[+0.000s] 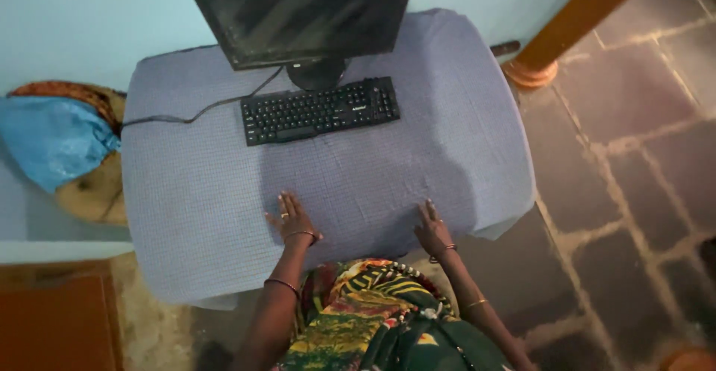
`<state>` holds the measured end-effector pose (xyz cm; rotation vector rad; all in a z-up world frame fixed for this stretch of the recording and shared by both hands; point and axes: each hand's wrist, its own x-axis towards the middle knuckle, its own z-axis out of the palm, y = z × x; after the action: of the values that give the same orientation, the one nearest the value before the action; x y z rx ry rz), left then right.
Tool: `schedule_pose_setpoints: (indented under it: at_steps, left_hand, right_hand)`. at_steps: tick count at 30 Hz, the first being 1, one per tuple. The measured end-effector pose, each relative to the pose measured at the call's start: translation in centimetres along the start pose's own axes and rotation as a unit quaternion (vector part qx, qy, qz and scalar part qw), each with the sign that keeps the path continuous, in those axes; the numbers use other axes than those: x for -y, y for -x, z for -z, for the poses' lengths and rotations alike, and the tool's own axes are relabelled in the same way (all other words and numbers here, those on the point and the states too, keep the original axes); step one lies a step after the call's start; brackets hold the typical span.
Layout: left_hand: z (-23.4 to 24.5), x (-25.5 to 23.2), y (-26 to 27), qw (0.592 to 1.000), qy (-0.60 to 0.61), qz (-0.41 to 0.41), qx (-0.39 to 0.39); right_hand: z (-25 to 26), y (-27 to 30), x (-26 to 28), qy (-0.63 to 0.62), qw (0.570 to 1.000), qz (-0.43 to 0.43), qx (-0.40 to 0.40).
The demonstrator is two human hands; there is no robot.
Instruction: The person wipes a table surface with a cloth, then places a monitor, keyboard, and several books on the table. The person arranges the items one by one, moving from a side table to the main table.
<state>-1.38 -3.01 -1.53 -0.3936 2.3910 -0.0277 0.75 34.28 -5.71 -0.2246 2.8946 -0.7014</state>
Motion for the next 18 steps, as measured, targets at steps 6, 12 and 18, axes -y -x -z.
schedule_pose_setpoints:
  at_steps: [6,12,18]
  left_hand:
    - [-1.3,1.3,-1.7,0.996,0.061,-0.036,-0.055]
    - [-5.1,1.7,-3.1,0.943,0.083,-0.145,-0.286]
    - [-5.8,-0.4,-2.1,0.889,0.132,-0.242,-0.365]
  right_hand:
    - [-0.2,5.9,0.5,-0.021,0.994,-0.086,-0.071]
    - [-0.4,13.8,-0.4,-0.012,0.959,-0.274,-0.076]
    - [-0.1,23.0,-0.8,-0.016,0.907,-0.393,-0.149]
